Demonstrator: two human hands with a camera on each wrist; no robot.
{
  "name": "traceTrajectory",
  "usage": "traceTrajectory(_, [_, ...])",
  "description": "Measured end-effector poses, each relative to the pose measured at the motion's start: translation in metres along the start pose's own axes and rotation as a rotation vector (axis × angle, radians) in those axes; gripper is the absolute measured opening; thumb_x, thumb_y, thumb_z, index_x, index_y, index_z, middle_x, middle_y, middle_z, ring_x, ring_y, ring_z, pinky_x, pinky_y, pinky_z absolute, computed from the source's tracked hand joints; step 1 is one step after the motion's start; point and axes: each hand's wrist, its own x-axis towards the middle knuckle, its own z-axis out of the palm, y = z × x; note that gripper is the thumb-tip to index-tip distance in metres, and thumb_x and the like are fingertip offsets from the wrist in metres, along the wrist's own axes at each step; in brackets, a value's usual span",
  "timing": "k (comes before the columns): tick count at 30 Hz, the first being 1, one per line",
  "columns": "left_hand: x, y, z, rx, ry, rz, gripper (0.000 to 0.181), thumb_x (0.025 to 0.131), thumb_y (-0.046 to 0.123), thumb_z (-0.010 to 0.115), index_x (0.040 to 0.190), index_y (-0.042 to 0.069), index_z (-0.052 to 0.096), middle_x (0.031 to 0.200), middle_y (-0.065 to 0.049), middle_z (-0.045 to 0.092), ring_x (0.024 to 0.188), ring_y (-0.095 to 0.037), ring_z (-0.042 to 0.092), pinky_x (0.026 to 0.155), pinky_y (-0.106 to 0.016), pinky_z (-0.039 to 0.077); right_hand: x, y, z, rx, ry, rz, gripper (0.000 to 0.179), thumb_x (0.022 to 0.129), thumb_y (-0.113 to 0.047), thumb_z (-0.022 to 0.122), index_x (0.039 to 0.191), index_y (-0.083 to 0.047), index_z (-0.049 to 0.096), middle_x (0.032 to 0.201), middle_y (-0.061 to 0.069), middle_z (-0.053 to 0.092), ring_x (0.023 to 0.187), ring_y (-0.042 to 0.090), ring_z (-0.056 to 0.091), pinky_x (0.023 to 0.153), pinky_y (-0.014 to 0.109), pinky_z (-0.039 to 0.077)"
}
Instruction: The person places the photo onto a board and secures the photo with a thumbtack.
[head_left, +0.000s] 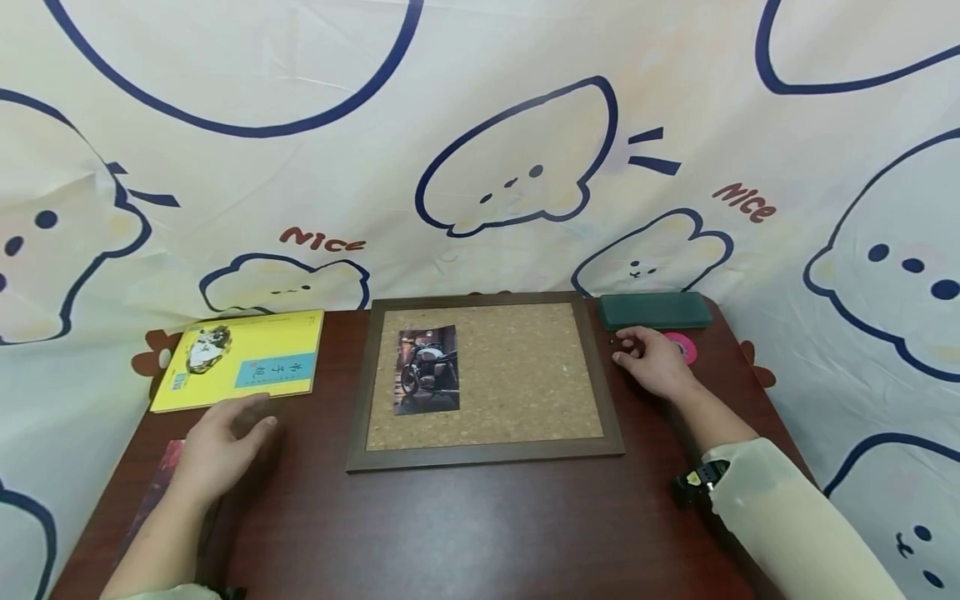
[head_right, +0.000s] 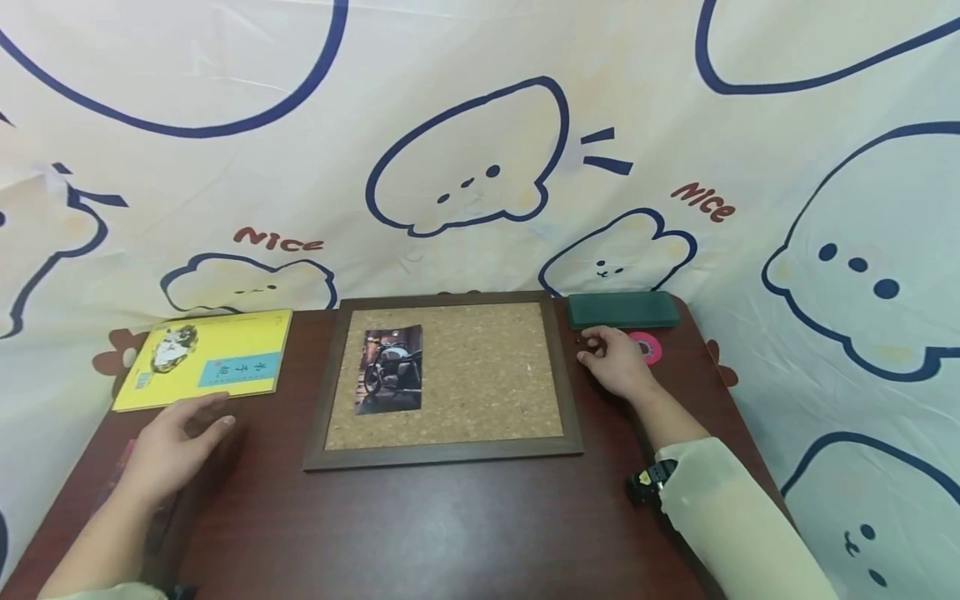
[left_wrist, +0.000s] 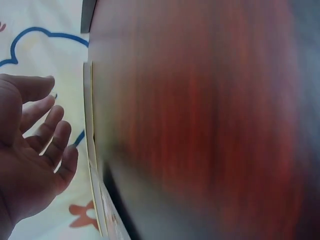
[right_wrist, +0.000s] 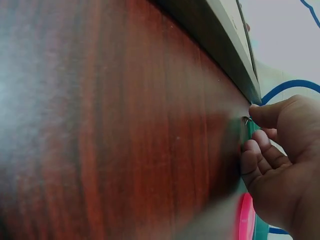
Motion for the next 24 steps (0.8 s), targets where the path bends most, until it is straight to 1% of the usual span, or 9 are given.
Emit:
traceTrajectory(6, [-0.006, -0.014, -0.009, -0.013, 0.012, -0.053, 0.052, 0.101, 0.027, 0.068, 0.142, -0.003, 0.057, 0.135, -0.031, 0.054, 0.12, -0.052, 0.055, 0.089, -0.064, 0.051, 0.008, -0.002, 0.001, -0.057, -0.009, 0.031, 0.039, 0.101, -0.029, 0.067, 0.131, -0.004, 0.064, 0.114, 0.013, 0.068, 0.097, 0.027, 0.062, 0.083, 0.045, 0.05])
traceTrajectory(9, [-0.008, -0.02, -0.016, 0.005, 0.003, -0.078, 0.056, 0.101, 0.03, 0.068, 0.143, -0.005, 0.054, 0.137, -0.033, 0.05, 0.119, -0.054, 0.054, 0.088, -0.064, 0.051, 0.011, -0.003, 0.001, -0.088, -0.016, 0.035, 0.04, 0.101, -0.031, 0.067, 0.129, -0.003, 0.066, 0.112, 0.013, 0.069, 0.097, 0.028, 0.063, 0.085, 0.048, 0.05])
traceTrajectory(14, [-0.01, -0.031, -0.025, 0.083, -0.024, -0.154, 0.065, 0.101, 0.037, 0.067, 0.146, -0.006, 0.05, 0.14, -0.037, 0.043, 0.124, -0.061, 0.043, 0.091, -0.074, 0.039, 0.016, -0.006, 0.002, -0.126, -0.016, 0.048, 0.04, 0.101, -0.034, 0.067, 0.125, -0.002, 0.068, 0.108, 0.014, 0.069, 0.099, 0.031, 0.063, 0.087, 0.051, 0.051])
traceTrajectory(16, [-0.011, -0.036, -0.028, 0.113, -0.026, -0.177, 0.066, 0.1, 0.039, 0.067, 0.146, -0.006, 0.049, 0.141, -0.038, 0.041, 0.126, -0.062, 0.038, 0.091, -0.076, 0.035, 0.018, -0.006, 0.003, -0.129, -0.012, 0.048, 0.04, 0.101, -0.035, 0.067, 0.124, -0.003, 0.068, 0.107, 0.013, 0.069, 0.099, 0.031, 0.063, 0.088, 0.052, 0.051])
traceTrajectory(20, [-0.014, -0.045, -0.035, 0.146, -0.043, -0.201, 0.071, 0.099, 0.041, 0.068, 0.147, -0.007, 0.047, 0.142, -0.04, 0.036, 0.126, -0.064, 0.033, 0.089, -0.076, 0.035, 0.022, -0.008, 0.006, -0.136, -0.001, 0.035, 0.037, 0.1, -0.033, 0.067, 0.121, -0.002, 0.07, 0.107, 0.014, 0.07, 0.1, 0.031, 0.063, 0.088, 0.051, 0.051])
traceTrajectory(24, [-0.017, -0.051, -0.039, 0.166, -0.084, -0.238, 0.08, 0.096, 0.045, 0.071, 0.15, -0.006, 0.042, 0.144, -0.043, 0.03, 0.127, -0.068, 0.023, 0.089, -0.078, 0.03, 0.023, -0.011, 0.007, -0.139, 0.002, 0.028, 0.032, 0.101, -0.028, 0.066, 0.119, -0.002, 0.071, 0.106, 0.015, 0.071, 0.098, 0.031, 0.063, 0.087, 0.051, 0.051])
